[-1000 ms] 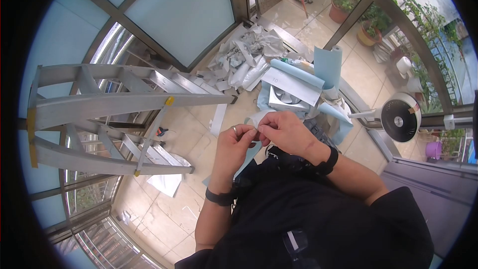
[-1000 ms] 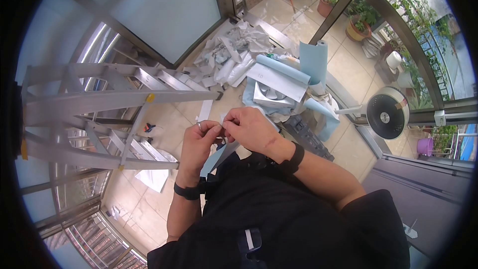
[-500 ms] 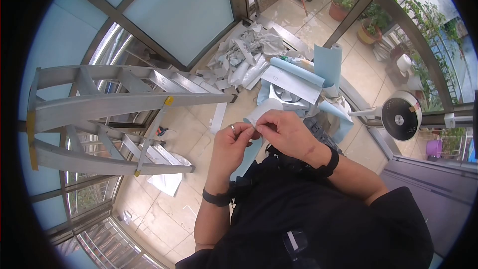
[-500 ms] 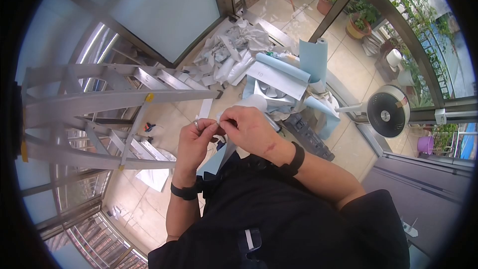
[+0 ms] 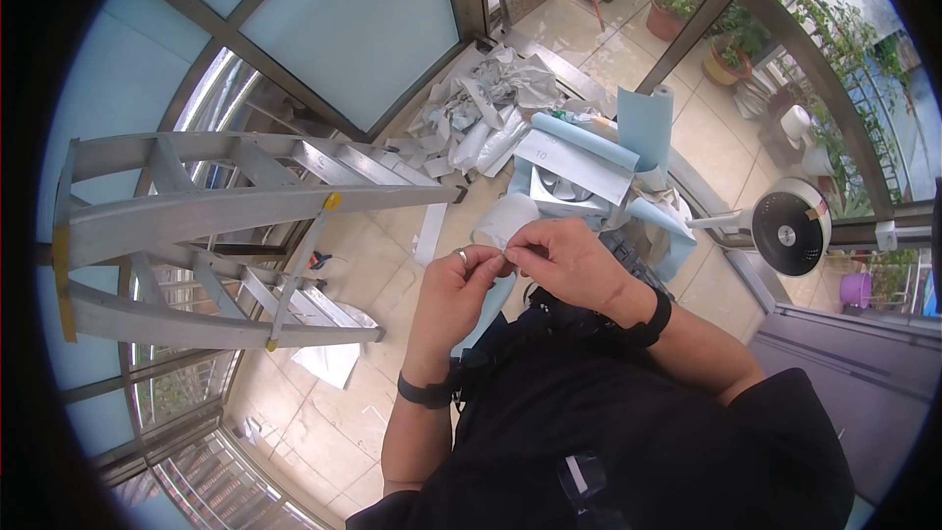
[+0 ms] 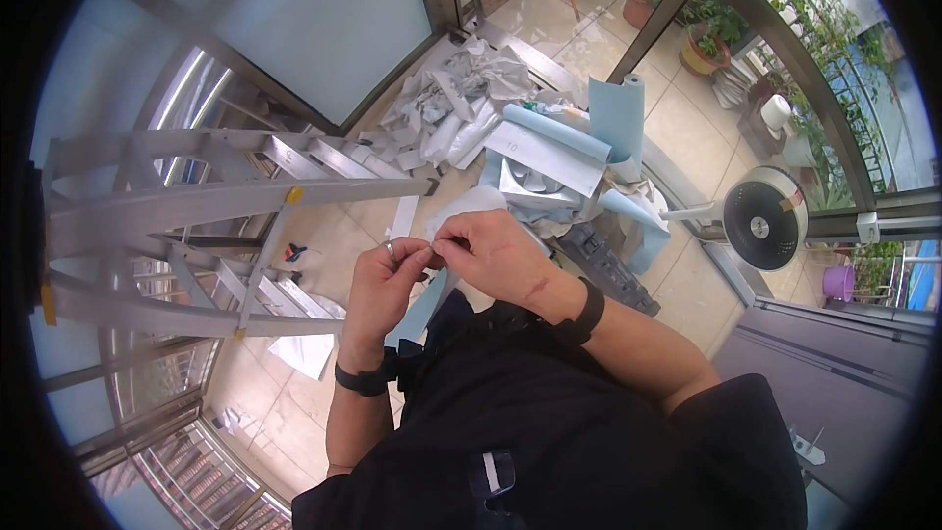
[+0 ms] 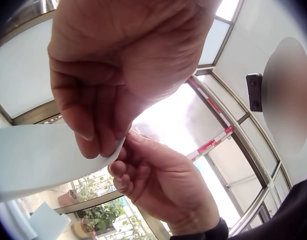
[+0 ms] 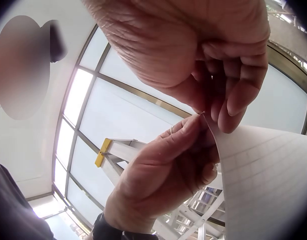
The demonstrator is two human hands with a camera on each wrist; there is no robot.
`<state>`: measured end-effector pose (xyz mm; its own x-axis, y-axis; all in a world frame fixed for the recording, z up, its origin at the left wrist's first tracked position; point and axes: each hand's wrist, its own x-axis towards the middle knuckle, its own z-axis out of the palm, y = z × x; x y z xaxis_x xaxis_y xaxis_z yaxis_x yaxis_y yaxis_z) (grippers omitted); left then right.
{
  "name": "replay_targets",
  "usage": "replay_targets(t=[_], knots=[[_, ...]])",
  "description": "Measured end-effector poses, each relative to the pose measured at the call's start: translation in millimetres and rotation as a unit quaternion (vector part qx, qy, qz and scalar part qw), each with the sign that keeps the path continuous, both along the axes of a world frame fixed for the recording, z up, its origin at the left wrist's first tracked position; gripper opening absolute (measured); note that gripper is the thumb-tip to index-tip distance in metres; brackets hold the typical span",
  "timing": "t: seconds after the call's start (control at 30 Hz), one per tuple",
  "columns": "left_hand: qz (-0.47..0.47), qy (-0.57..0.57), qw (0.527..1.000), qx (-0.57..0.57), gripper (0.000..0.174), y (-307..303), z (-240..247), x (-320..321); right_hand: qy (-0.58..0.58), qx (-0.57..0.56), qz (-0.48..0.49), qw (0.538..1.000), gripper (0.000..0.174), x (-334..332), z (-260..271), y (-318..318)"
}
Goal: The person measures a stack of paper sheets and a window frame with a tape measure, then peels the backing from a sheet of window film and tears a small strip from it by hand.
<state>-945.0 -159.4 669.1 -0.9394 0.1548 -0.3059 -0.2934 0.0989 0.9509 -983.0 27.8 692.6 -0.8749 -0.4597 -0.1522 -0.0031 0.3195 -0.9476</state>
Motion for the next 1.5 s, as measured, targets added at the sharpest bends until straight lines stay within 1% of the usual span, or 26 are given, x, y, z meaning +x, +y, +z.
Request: replay_targets(t=[0.23, 0.4, 0.47, 0.53, 0.6, 0.63, 0.7, 0.73, 0.8, 0.83, 0.93, 1.03, 1.07, 1.1, 1.13, 1.17, 1.2, 1.23, 1.3, 1.33, 1.37, 1.4, 1.47, 1.5], knots=[[-0.003, 0.006, 1.0, 0.003, 0.018, -4.2, -7.2, -0.1, -0.014, -0.006, -0.001, 1.0, 0.017, -0.3, -3.4, -3.4], [0.007, -0.01, 1.0, 0.003, 0.017, -4.4, -4.6, 0.5, -0.011, -0.001, 0.005, 1.0, 0.017, -0.4, -7.1, -3.8], [0.007, 0.001, 1.0, 0.014, 0.017, -2.8, -7.8, 0.8, 0.028, 0.009, 0.01, 1.0, 0.016, -0.2, -9.8, -5.2], [0.01, 0.017, 1.0, 0.024, 0.017, 0.0, -16.1, 2.3, 0.037, -0.008, 0.006, 0.999, 0.018, -2.0, -12.3, -7.4], [0.063, 0.023, 0.989, 0.134, 0.014, 4.5, -26.7, 4.1, 0.05, -0.026, 0.008, 0.998, 0.02, -6.7, -18.1, -7.4], [0.069, 0.029, 0.989, 0.131, 0.014, 7.8, -24.0, 3.4, 0.077, -0.034, 0.017, 0.996, 0.019, -9.5, -23.2, -6.3], [0.147, 0.013, 0.969, 0.198, 0.015, 13.5, -19.0, 2.7, 0.109, -0.048, 0.038, 0.992, 0.018, -11.5, -26.5, -9.8], [0.126, 0.029, 0.979, 0.158, 0.017, 13.3, -19.7, 1.7, 0.128, -0.037, 0.002, 0.991, 0.018, -9.9, -25.9, -13.1], [0.129, 0.05, 0.978, 0.159, 0.016, 19.4, -13.5, 1.5, 0.17, 0.006, -0.052, 0.984, 0.016, -8.6, -21.8, -16.5], [0.122, 0.066, 0.977, 0.162, 0.016, 22.8, -9.6, -0.2, 0.175, 0.003, -0.041, 0.984, 0.016, -10.7, -21.5, -16.7], [0.12, 0.1, 0.977, 0.145, 0.019, 27.3, -7.9, -4.1, 0.207, -0.044, -0.064, 0.975, 0.014, -18.2, -16.3, -17.1], [0.116, 0.114, 0.977, 0.141, 0.023, 27.0, -5.7, -8.7, 0.228, -0.033, -0.058, 0.971, 0.013, -30.5, -15.2, -12.3], [0.13, 0.101, 0.972, 0.168, 0.029, 27.6, -6.1, -11.1, 0.186, -0.039, -0.083, 0.978, 0.011, -31.6, -11.0, -12.8], [0.144, 0.089, 0.966, 0.195, 0.036, 27.4, -6.8, -14.3, 0.19, -0.039, -0.079, 0.978, 0.011, -34.4, -5.4, -13.2], [0.147, 0.093, 0.965, 0.196, 0.036, 23.5, -8.8, -21.3, 0.183, -0.041, -0.082, 0.979, 0.01, -37.2, 0.1, -13.3], [0.176, 0.186, 0.966, -0.028, 0.042, 15.5, -12.7, -33.5, 0.176, -0.044, -0.086, 0.98, 0.009, -40.5, 4.0, -13.4], [0.195, 0.265, 0.91, -0.252, 0.048, 6.7, -18.5, -45.2, 0.186, -0.052, -0.084, 0.978, 0.008, -45.0, 5.0, -12.6], [0.199, 0.266, 0.91, -0.25, 0.048, -4.8, -27.8, -57.0, 0.188, -0.05, -0.081, 0.978, 0.008, -48.1, 9.6, -11.7], [0.12, 0.351, 0.847, -0.38, 0.042, -35.8, -54.9, -82.8, 0.155, -0.099, -0.11, 0.977, 0.007, -56.0, 26.8, -9.7], [0.097, 0.306, 0.868, -0.379, 0.032, -50.6, -75.1, -92.9, 0.135, -0.102, -0.11, 0.979, 0.008, -61.3, 36.3, -3.7], [0.073, 0.26, 0.886, -0.377, 0.023, -64.0, -91.9, -100.4, 0.123, -0.133, -0.13, 0.975, 0.01, -62.7, 49.6, -2.9], [0.076, 0.264, 0.884, -0.378, 0.023, -73.1, -98.0, -102.3, 0.126, -0.159, -0.136, 0.97, 0.011, -65.4, 61.5, -0.1], [0.103, 0.18, 0.891, -0.404, 0.021, -87.2, -108.5, -102.3, 0.124, -0.201, -0.138, 0.962, 0.012, -69.8, 80.0, 14.0], [0.105, 0.182, 0.89, -0.404, 0.021, -94.9, -115.8, -102.2, 0.119, -0.216, -0.133, 0.96, 0.013, -71.8, 87.8, 23.2]])
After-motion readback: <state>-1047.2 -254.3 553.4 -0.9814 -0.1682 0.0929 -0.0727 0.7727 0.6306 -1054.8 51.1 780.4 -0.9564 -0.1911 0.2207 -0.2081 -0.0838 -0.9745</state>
